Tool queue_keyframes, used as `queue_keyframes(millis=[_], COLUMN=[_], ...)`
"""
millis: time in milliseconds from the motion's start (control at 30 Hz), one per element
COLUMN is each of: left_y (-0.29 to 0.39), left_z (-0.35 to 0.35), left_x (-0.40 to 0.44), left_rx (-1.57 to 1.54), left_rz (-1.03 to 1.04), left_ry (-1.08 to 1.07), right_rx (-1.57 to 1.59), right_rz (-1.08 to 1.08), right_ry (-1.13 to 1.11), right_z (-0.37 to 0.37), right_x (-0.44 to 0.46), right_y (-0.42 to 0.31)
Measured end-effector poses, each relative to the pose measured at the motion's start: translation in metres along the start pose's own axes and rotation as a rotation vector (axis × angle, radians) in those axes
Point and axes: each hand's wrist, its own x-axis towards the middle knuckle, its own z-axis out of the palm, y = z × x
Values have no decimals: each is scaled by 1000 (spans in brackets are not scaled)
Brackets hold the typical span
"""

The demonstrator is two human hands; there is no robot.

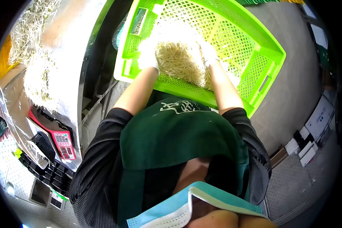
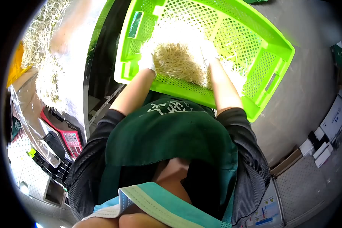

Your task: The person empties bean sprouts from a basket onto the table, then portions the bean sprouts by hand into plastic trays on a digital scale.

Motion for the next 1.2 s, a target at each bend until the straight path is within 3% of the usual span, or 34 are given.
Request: queue_keyframes(millis=[33, 67, 133, 267, 367, 433, 467, 500, 567, 600, 633, 700, 733, 767, 800, 867, 967, 1000, 1033, 1067, 1133, 1167, 1200], left_y=[-2, -4, -10, -16, -13, -15, -15, -14, -11, -11, -11, -12, -16, -13, -7, -1, 0, 12, 24, 31, 47, 41, 39], left_z=[2, 5, 12, 34, 53, 52, 53, 56, 65, 67, 70, 74, 78, 85, 80, 71, 99, 96, 92, 69, 20, 3, -20], left_x=[2, 2, 3, -8, 2, 13, 17, 20, 21, 23, 24, 32, 35, 36, 29, 14, 12, 3, -6, -19, -45, -55, -63], left_rx=[15, 23, 25, 39, 6, -37, -59, -80, -99, -104, -108, -141, -214, -425, -466, -583, -733, -838, -943, -1205, -1600, -1562, -1526], left_rz=[55, 99, 167, 202, 89, 23, 6, -1, -11, -10, -7, -30, -81, -232, -220, -120, 91, 62, 34, -22, -355, -497, -488], left_ry=[24, 28, 7, -100, -162, -189, -202, -219, -255, -272, -287, -308, -309, -293, -259, -193, 2, 2, 5, -265, -800, -780, -833], right_rx=[-82, 38, 91, 386, 579, 261, -36, -53, -534, -609, -618, 194, 373, 241, 114, -170, 87, 89, 194, 90, -205, -364, -519], right_rz=[61, -130, -241, -197, -89, -172, -210, -230, -326, -405, -399, -68, -140, -143, -144, -342, -375, -408, -292, -346, -530, -514, -496], right_ry=[-34, 45, 53, -172, -416, -359, -169, -166, 215, 392, 391, -122, -124, -94, -55, -5, -142, -157, -266, -273, -292, -264, -250], right_z=[12, 26, 31, 9, 25, 51, 49, 52, 58, 60, 50, 25, 37, 45, 51, 65, 66, 62, 48, 32, -1, -20, -34], right_x=[-2, -7, -5, 21, 66, 74, 81, 66, -9, 14, 37, 69, 46, 48, 54, 28, 38, 40, 28, -10, -45, -65, -77], right_y=[-5, -8, 0, 41, 59, 70, 68, 39, -20, 9, 29, 51, 37, 40, 46, 16, 24, 28, 11, -31, -84, -106, -121])
